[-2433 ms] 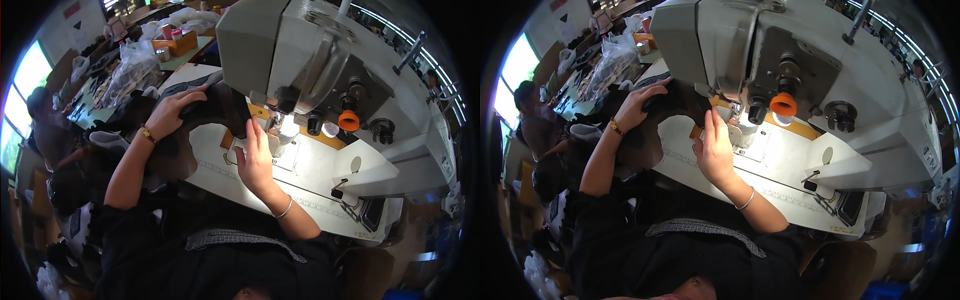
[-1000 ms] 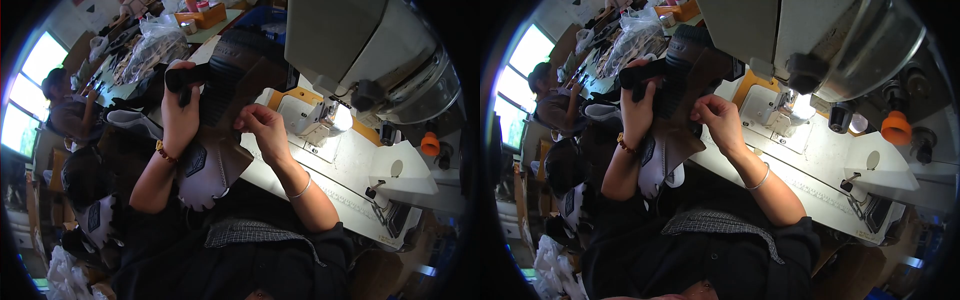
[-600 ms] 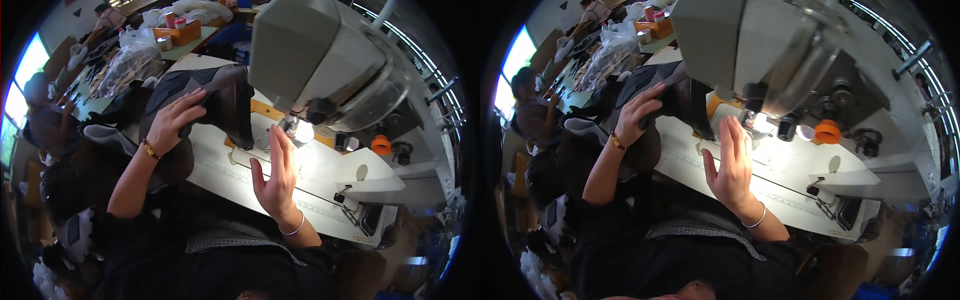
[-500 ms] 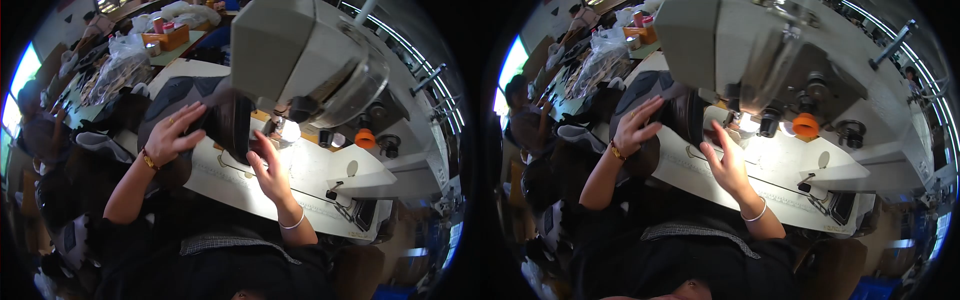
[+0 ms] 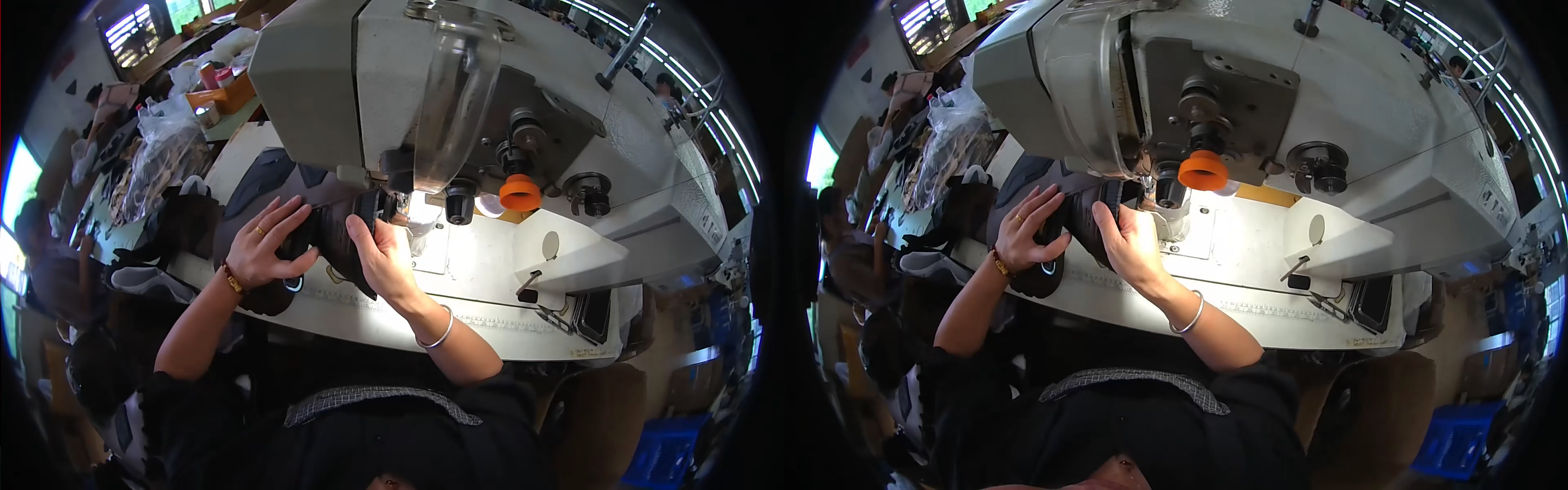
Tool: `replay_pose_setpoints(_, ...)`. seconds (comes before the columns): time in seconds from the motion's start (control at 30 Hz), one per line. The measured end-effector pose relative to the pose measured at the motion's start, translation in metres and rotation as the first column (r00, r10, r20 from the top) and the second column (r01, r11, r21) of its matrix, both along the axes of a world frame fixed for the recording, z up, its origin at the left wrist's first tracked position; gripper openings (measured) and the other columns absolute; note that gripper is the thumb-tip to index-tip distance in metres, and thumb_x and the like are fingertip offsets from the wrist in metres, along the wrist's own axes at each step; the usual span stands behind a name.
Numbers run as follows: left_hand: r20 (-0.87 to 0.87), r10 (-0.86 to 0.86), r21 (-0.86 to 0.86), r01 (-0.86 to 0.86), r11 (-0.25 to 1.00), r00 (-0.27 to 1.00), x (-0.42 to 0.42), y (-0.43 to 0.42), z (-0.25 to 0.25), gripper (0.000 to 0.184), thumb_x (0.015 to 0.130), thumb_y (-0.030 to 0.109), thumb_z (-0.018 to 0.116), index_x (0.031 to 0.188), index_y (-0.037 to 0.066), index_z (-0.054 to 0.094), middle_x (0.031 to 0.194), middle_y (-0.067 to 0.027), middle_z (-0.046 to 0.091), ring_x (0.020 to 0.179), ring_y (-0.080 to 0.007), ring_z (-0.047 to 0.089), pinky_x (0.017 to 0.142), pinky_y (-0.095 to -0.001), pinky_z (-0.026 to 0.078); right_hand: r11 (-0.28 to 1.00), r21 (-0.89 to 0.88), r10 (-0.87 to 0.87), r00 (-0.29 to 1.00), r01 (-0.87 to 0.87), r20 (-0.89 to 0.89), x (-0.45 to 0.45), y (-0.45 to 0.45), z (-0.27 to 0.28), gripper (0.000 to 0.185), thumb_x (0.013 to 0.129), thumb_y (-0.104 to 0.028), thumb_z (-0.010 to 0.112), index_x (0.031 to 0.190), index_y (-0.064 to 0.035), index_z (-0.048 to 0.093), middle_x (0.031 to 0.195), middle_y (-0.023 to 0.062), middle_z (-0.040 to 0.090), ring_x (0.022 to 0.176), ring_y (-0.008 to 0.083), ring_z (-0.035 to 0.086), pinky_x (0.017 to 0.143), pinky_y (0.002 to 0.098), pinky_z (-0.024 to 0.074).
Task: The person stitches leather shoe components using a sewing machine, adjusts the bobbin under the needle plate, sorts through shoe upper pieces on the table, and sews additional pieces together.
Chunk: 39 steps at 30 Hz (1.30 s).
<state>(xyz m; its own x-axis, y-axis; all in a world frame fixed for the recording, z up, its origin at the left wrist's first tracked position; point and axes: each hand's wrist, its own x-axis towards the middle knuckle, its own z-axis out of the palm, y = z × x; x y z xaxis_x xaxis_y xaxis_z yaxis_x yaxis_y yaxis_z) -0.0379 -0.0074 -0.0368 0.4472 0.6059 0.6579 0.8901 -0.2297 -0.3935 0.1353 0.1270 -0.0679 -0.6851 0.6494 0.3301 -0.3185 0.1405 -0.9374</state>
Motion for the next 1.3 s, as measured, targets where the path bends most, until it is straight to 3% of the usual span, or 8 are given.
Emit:
replay_pose_setpoints(0.2, 0.018, -0.005, -0.066, 0.006, 0.998, 1.000, 0.012, 0.003, -0.006, 0.040, 0.068, 0.015, 0.077, 0.100, 0.035, 0.063, 0.127, -0.0148, 0.060, 0.117, -0.0318, 0.061, 0.098, -0.0457, 0.052, 0.982, 0.121, -0.127, 0.983, 0.143, -0.128, 0.016, -0.002, -0.014, 0.030, 0.099, -0.014, 0.057, 0.074, 0.0012, 0.056, 0.056, -0.0010, 0.046, 0.053, 0.0061, 0.037, 0.047, 0.0281, 0.0324)
replay_pose_setpoints(0.27, 0.012, -0.009, -0.148, 0.011, 0.989, 1.000, 0.019, 0.005, -0.004, 0.043, 0.069, 0.014, 0.075, 0.103, 0.037, 0.063, 0.129, -0.0142, 0.059, 0.119, -0.0310, 0.060, 0.100, -0.0451, 0.051, 0.986, 0.116, -0.130, 0.988, 0.120, 0.086, 0.035, 0.006, -0.035, 0.028, 0.099, -0.013, 0.057, 0.075, 0.0011, 0.056, 0.057, -0.0010, 0.045, 0.054, 0.0066, 0.038, 0.049, 0.0280, 0.0336)
replay_pose_setpoints(0.33, -0.054, -0.004, -0.256, -0.010, 0.967, 0.999, 0.024, -0.002, -0.003, 0.049, 0.074, 0.012, 0.067, 0.114, 0.040, 0.063, 0.140, -0.0147, 0.051, 0.129, -0.0312, 0.052, 0.107, -0.0468, 0.044, 0.967, 0.220, -0.148, 0.986, 0.129, 0.074, 0.061, -0.004, -0.044, 0.026, 0.099, -0.013, 0.057, 0.077, 0.0011, 0.058, 0.060, -0.0013, 0.045, 0.056, 0.0066, 0.038, 0.050, 0.0274, 0.0346)
replay_pose_setpoints(0.37, 0.038, 0.046, -0.260, -0.035, 0.965, 0.998, 0.031, -0.004, -0.002, 0.054, 0.073, 0.008, 0.067, 0.118, 0.039, 0.062, 0.143, -0.0150, 0.048, 0.131, -0.0317, 0.049, 0.108, -0.0487, 0.042, 0.953, 0.270, -0.159, 0.985, 0.136, 0.065, 0.069, -0.009, -0.047, 0.025, 0.099, -0.013, 0.057, 0.078, 0.0011, 0.058, 0.061, -0.0015, 0.046, 0.057, 0.0066, 0.039, 0.051, 0.0271, 0.0350)
replay_pose_setpoints(0.4, 0.130, 0.097, -0.268, -0.059, 0.962, 0.987, 0.041, -0.003, 0.007, 0.060, 0.072, 0.005, 0.067, 0.121, 0.038, 0.061, 0.145, -0.0152, 0.046, 0.134, -0.0322, 0.046, 0.110, -0.0507, 0.040, 0.973, 0.191, -0.140, 0.989, 0.131, 0.036, 0.072, -0.012, -0.048, 0.024, 0.099, -0.013, 0.057, 0.080, 0.0012, 0.060, 0.062, -0.0019, 0.047, 0.058, 0.0065, 0.040, 0.052, 0.0267, 0.0357)
replay_pose_setpoints(0.63, 0.038, 0.092, -0.314, -0.075, 0.946, 0.995, 0.042, 0.005, 0.007, 0.057, 0.071, 0.001, 0.065, 0.121, 0.030, 0.063, 0.146, -0.0166, 0.044, 0.137, -0.0382, 0.042, 0.109, -0.0590, 0.036, 0.962, -0.267, -0.058, 0.998, 0.051, -0.019, 0.061, -0.001, -0.009, 0.018, 0.099, -0.013, 0.058, 0.090, 0.0016, 0.064, 0.079, -0.0036, 0.059, 0.072, 0.0045, 0.048, 0.064, 0.0230, 0.0420)
replay_pose_setpoints(0.8, 0.058, 0.118, -0.337, -0.092, 0.937, 0.991, 0.048, 0.002, 0.009, 0.060, 0.070, 0.000, 0.066, 0.122, 0.030, 0.062, 0.146, -0.0168, 0.044, 0.136, -0.0380, 0.042, 0.109, -0.0589, 0.036, 0.986, -0.124, -0.117, 0.992, 0.110, -0.048, 0.057, 0.008, -0.031, 0.021, 0.099, -0.014, 0.059, 0.085, 0.0016, 0.064, 0.072, -0.0046, 0.057, 0.068, 0.0039, 0.047, 0.061, 0.0231, 0.0412)
replay_pose_setpoints(1.3, 0.085, 0.117, -0.407, -0.073, 0.910, 0.990, 0.044, 0.003, 0.018, 0.067, 0.071, -0.003, 0.066, 0.128, 0.032, 0.058, 0.150, -0.0138, 0.041, 0.139, -0.0350, 0.039, 0.110, -0.0580, 0.035, 0.988, -0.083, -0.142, 0.983, 0.133, -0.113, 0.054, 0.005, -0.025, 0.019, 0.099, -0.011, 0.058, 0.088, 0.0031, 0.065, 0.074, -0.0020, 0.062, 0.067, 0.0054, 0.051, 0.060, 0.0241, 0.0432)
